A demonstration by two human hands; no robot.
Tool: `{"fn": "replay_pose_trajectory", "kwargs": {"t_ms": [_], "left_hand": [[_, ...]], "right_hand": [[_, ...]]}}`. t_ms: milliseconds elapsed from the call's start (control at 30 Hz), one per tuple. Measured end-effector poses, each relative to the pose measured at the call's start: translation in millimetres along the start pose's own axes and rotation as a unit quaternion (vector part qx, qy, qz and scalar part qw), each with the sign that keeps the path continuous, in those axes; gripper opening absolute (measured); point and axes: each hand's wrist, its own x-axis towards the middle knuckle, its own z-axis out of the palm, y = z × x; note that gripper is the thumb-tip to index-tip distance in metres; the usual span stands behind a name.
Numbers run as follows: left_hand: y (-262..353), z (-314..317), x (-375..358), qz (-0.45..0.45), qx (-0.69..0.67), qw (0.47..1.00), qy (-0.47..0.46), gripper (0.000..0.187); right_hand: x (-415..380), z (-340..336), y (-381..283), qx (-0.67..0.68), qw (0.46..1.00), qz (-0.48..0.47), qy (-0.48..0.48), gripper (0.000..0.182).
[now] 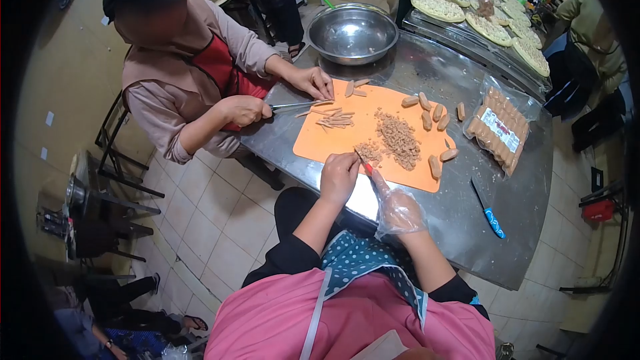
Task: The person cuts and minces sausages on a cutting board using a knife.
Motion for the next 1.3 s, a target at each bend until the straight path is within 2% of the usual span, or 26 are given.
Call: {"fn": "replay_pose_trajectory", "kwargs": {"t_ms": [33, 100, 200, 333, 400, 533, 633, 800, 900, 1300], "left_hand": [[-0.5, 0.3, 0.3, 0.0, -0.001, 1.0, -0.001, 0.009], [-1.7, 1.9, -1.3, 0.001, 0.008, 1.0, 0.008, 0.01], [-2.8, 2.8, -1.6, 0.001, 0.01, 1.0, 0.006, 0.01], [-1.9, 3.0, -1.7, 0.009, 0.012, 1.0, 0.002, 0.01], [-2.3, 4.2, -0.6, 0.011, 0.012, 1.0, 0.002, 0.01], [0.3, 12.2, 3.2, 0.005, 0.013, 1.0, -0.008, 0.01], [6.2, 21.5, 7.0, 0.007, 0.021, 0.999, -0.028, 0.011], [5.7, 22.2, 8.3, 0.01, -0.008, 1.0, -0.019, 0.009], [3.4, 23.2, 7.3, 0.018, -0.013, 1.0, -0.007, 0.008], [5.1, 23.6, 7.7, 0.009, -0.007, 1.0, -0.005, 0.006]], "right_hand": [[-4.0, -2.8, -0.9, 0.0, 1.0, 0.002, 0.0, 0.057], [-15.1, -11.5, -3.1, -0.041, 0.994, 0.036, -0.091, 0.068], [-26.2, 2.1, 4.3, -0.024, 0.997, 0.043, -0.067, 0.065], [-33.6, -8.0, 2.1, -0.035, 0.993, 0.064, -0.087, 0.063], [-33.4, -2.3, 9.0, 0.002, 0.997, 0.069, -0.029, 0.049], [-30.9, -17.7, 18.2, 0.07, 0.992, 0.084, -0.056, 0.047], [-26.4, -18.7, 26.4, 0.133, 0.986, 0.104, -0.005, 0.047], [-22.1, -6.0, 21.6, 0.069, 0.993, 0.095, 0.004, 0.05], [-19.7, 2.2, 15.4, 0.01, 0.997, 0.041, 0.06, 0.05], [-11.3, 10.0, 22.1, -0.009, 0.998, 0.028, 0.059, 0.054]]}}
